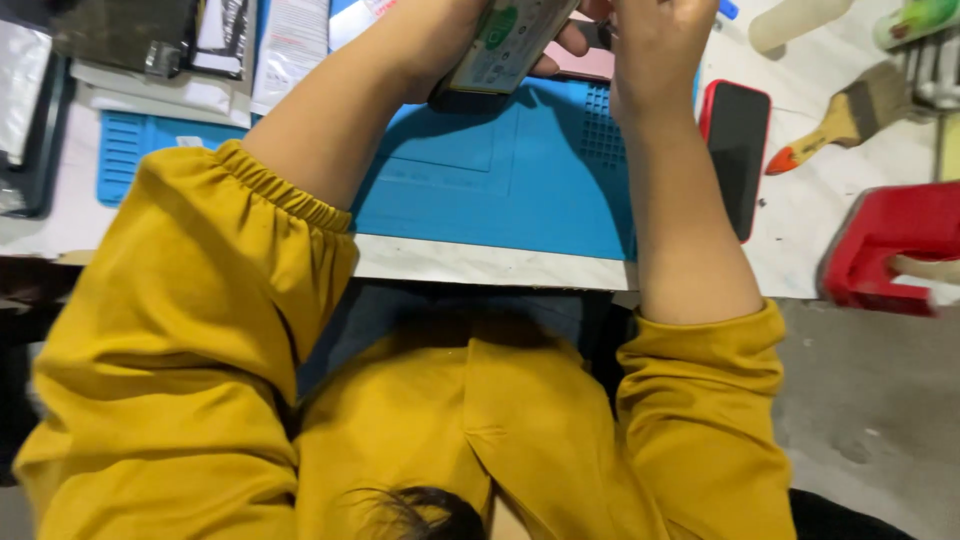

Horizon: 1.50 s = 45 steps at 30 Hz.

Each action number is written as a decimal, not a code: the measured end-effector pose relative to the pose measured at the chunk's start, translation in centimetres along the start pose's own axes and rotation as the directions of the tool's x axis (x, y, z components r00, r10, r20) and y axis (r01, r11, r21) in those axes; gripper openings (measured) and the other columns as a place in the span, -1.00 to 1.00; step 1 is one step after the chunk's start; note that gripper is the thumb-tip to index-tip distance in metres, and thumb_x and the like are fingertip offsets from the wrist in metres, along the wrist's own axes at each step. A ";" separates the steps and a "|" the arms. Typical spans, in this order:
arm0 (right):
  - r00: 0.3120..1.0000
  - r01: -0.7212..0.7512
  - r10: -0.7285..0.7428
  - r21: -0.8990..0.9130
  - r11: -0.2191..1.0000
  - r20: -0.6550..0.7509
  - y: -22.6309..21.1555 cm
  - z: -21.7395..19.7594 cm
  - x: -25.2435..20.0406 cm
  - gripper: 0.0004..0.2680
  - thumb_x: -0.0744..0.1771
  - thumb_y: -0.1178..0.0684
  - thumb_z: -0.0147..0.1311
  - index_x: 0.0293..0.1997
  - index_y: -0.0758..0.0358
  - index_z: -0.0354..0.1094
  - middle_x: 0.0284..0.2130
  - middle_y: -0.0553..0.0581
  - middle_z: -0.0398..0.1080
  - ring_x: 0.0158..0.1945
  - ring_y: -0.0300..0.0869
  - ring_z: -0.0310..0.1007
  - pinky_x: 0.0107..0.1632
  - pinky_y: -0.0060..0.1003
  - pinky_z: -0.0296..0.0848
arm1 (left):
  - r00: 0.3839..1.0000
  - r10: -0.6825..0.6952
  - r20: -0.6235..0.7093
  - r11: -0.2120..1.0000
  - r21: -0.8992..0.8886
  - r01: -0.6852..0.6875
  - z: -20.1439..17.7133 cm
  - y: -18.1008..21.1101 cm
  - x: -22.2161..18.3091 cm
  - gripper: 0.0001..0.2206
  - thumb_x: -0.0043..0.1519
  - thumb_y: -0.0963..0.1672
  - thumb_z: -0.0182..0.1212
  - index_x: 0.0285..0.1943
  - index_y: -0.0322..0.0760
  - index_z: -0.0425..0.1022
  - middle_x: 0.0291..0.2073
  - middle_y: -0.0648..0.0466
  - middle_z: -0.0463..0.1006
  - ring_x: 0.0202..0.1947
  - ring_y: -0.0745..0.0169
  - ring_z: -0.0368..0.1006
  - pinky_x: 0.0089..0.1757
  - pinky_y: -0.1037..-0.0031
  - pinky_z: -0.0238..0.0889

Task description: Disassembling a mobile phone to remove the battery and access internal components using specialized repair tools

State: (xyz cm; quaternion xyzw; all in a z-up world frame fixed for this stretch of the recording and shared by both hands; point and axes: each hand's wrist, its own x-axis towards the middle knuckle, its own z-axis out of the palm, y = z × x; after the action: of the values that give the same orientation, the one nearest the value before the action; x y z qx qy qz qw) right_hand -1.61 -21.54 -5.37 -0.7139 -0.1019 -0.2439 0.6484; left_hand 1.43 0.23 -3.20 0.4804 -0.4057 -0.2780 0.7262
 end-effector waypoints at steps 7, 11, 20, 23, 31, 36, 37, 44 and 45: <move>0.984 0.142 -0.128 -0.113 0.983 0.127 -3.9 2.0 0.3 -0.90 0.41 0.01 0.06 -0.19 0.13 0.25 -0.46 -0.04 0.07 -0.43 -0.32 0.01 -0.36 -0.33 0.14 | 0.978 -0.132 -0.162 0.987 -0.107 0.116 0.5 0.9 0.4 -0.28 0.01 0.27 -0.04 0.16 -0.21 0.43 -0.01 0.07 0.59 -0.15 0.46 0.62 -0.19 0.72 0.57; 0.986 0.123 -0.115 -0.057 0.991 0.124 -5.1 2.6 0.0 -0.88 0.41 0.00 0.09 -0.06 0.17 0.30 -0.37 -0.01 0.10 -0.30 -0.29 0.06 -0.33 -0.36 0.16 | 0.955 -0.186 -0.231 0.982 -0.080 0.172 1.7 4.0 -0.3 -0.42 0.04 0.20 -0.12 -0.06 -0.20 0.51 -0.25 0.06 0.68 -0.31 0.39 0.68 -0.32 0.67 0.53; 0.974 0.215 -0.207 -0.105 0.971 0.089 -6.5 2.9 0.0 -0.84 0.45 0.08 -0.01 0.15 0.19 0.17 -0.30 0.07 0.19 -0.37 -0.27 0.12 -0.30 -0.39 0.19 | 0.954 0.016 -0.299 0.957 -0.272 -0.101 1.2 3.9 0.5 -0.32 0.05 0.23 -0.10 0.02 -0.34 0.53 -0.11 -0.03 0.64 -0.22 0.20 0.61 -0.23 0.47 0.55; 0.986 0.163 -0.158 -0.136 0.977 0.046 -6.7 3.2 -0.1 -0.87 0.42 0.16 -0.13 0.09 0.14 0.20 -0.29 0.05 0.21 -0.33 -0.28 0.16 -0.28 -0.38 0.19 | 0.941 0.163 -0.295 0.918 -0.304 -0.254 0.2 2.9 0.7 -0.34 0.13 0.23 -0.08 0.19 -0.24 0.38 -0.02 -0.06 0.62 -0.17 0.18 0.62 -0.25 0.50 0.43; 0.990 0.144 -0.142 -0.217 0.965 0.024 -6.4 3.1 -0.1 -0.94 0.38 0.20 -0.11 -0.11 0.17 0.25 -0.30 0.08 0.32 -0.24 -0.24 0.29 -0.14 -0.36 0.35 | 0.925 0.129 -0.356 0.817 -0.491 -0.303 0.0 3.2 0.4 -0.35 0.11 0.22 0.01 0.16 -0.28 0.45 -0.05 -0.07 0.60 -0.19 0.13 0.56 -0.18 0.40 0.43; 0.956 0.292 -0.282 -0.354 0.889 0.079 -7.3 2.9 0.4 -0.96 0.38 0.22 0.01 -0.16 0.21 0.27 -0.20 0.07 0.23 -0.11 -0.20 0.26 0.03 -0.35 0.35 | 0.885 0.185 -0.427 0.791 -0.471 -0.392 -0.5 3.3 0.0 -0.35 0.11 0.24 0.03 0.15 -0.24 0.44 -0.05 -0.10 0.61 -0.14 0.07 0.59 -0.09 0.31 0.50; 0.948 0.312 -0.310 -0.382 0.870 0.069 -7.6 2.7 0.5 -0.96 0.38 0.20 0.02 -0.17 0.19 0.26 -0.22 0.05 0.24 -0.15 -0.22 0.24 -0.01 -0.34 0.32 | 0.862 0.218 -0.457 0.759 -0.477 -0.444 -1.1 2.8 0.2 -0.34 0.14 0.24 -0.02 0.18 -0.26 0.43 -0.03 -0.11 0.61 -0.13 0.08 0.59 -0.10 0.33 0.49; 0.967 0.246 -0.255 -0.347 0.905 0.021 -7.2 -0.5 1.8 -0.83 0.40 0.24 0.08 0.06 0.13 0.24 -0.24 -0.01 0.14 -0.17 -0.27 0.17 -0.05 -0.39 0.32 | 0.648 0.193 -0.737 0.779 -0.286 -0.557 -4.9 1.1 0.9 -0.27 0.10 0.26 -0.24 0.06 -0.30 0.53 0.09 -0.17 0.59 0.06 -0.09 0.60 -0.06 0.25 0.50; 0.967 0.242 -0.254 -0.339 0.909 0.008 -7.8 -0.1 1.6 -0.83 0.40 0.24 0.08 0.06 0.13 0.24 -0.24 -0.01 0.14 -0.17 -0.27 0.17 -0.05 -0.39 0.32 | 0.653 0.191 -0.733 0.789 -0.282 -0.547 -5.1 1.1 0.8 -0.27 0.10 0.26 -0.24 0.06 -0.30 0.53 0.09 -0.17 0.59 0.06 -0.09 0.60 -0.06 0.25 0.50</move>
State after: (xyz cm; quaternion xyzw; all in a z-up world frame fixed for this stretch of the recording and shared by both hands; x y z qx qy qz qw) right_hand -3.84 -20.83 2.28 -0.7910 -0.1366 -0.3511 0.4821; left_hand 6.19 2.41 -3.01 0.2549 -0.1267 -0.0180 0.9585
